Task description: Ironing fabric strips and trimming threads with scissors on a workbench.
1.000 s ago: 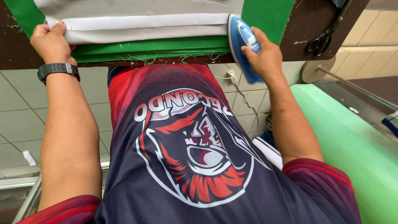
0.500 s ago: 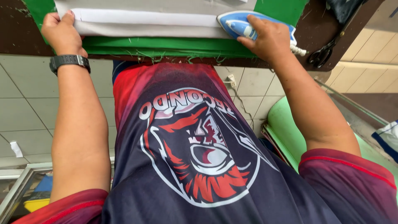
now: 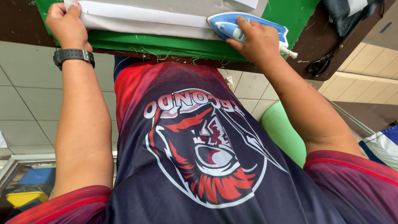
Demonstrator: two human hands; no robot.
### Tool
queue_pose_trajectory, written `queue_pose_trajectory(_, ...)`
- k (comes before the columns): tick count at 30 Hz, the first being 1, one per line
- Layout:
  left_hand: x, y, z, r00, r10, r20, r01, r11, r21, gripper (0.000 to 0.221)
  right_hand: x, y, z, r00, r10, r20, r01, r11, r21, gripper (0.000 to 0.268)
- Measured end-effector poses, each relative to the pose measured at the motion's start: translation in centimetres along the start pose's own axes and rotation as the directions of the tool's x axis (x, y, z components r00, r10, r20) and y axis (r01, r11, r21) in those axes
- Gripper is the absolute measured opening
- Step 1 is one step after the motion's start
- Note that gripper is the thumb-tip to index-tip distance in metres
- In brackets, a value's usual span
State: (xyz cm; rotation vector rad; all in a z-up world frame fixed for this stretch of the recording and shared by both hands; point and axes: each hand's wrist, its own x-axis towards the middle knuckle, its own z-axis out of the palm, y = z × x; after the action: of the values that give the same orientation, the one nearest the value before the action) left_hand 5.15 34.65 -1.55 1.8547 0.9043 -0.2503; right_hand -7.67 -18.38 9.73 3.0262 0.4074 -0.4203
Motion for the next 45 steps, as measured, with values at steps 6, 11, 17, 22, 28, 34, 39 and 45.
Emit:
queue_pose_trajectory(6,0.5,-0.7,0.0,1.000,-0.015,0.004,0.015,1.000,0.019,0.036,3.2,-3.3,-0.8,0.998,0.008,0.055,-0.012,0.997,0.072,0.071)
queue_pose_trajectory(11,0.5,-0.5,0.1,1.000,-0.030,0.008,0.030,1.000,-0.002,0.038,4.1,-4.4,-1.3,0.999,0.006,0.045,-0.011,0.994,0.113,0.069)
queue_pose_trajectory(17,0.1,-0.3,-0.1,1.000,-0.030,0.001,0.030,0.999,0.027,0.031,2.2,-2.4,-1.3,0.996,-0.015,0.086,0.007,0.995,0.095,0.071)
queue_pose_trajectory(22,-0.3,0.4,0.1,1.000,-0.010,0.012,0.010,0.999,-0.031,0.032,-0.4,1.2,-1.7,0.998,-0.023,0.067,0.019,0.998,0.062,0.069)
queue_pose_trajectory(28,-1.2,1.8,0.3,1.000,-0.020,0.023,0.022,0.995,-0.099,0.024,-1.1,2.4,-1.2,0.998,-0.063,0.033,0.062,0.998,0.005,0.070)
queue_pose_trajectory(34,-1.3,1.6,0.1,0.999,0.000,0.034,0.001,0.999,-0.040,0.024,1.7,-1.6,-0.6,0.999,-0.040,-0.009,0.040,0.999,0.014,0.070)
queue_pose_trajectory(39,0.1,-0.5,0.0,0.999,0.036,0.016,-0.036,0.999,-0.007,0.040,3.9,-4.4,-0.5,1.000,-0.003,0.006,0.003,0.999,0.053,0.074)
queue_pose_trajectory(45,-0.3,0.5,0.0,1.000,0.006,0.016,-0.006,1.000,-0.030,0.033,7.4,-9.0,-1.2,1.000,0.010,-0.019,-0.008,0.994,0.105,0.073)
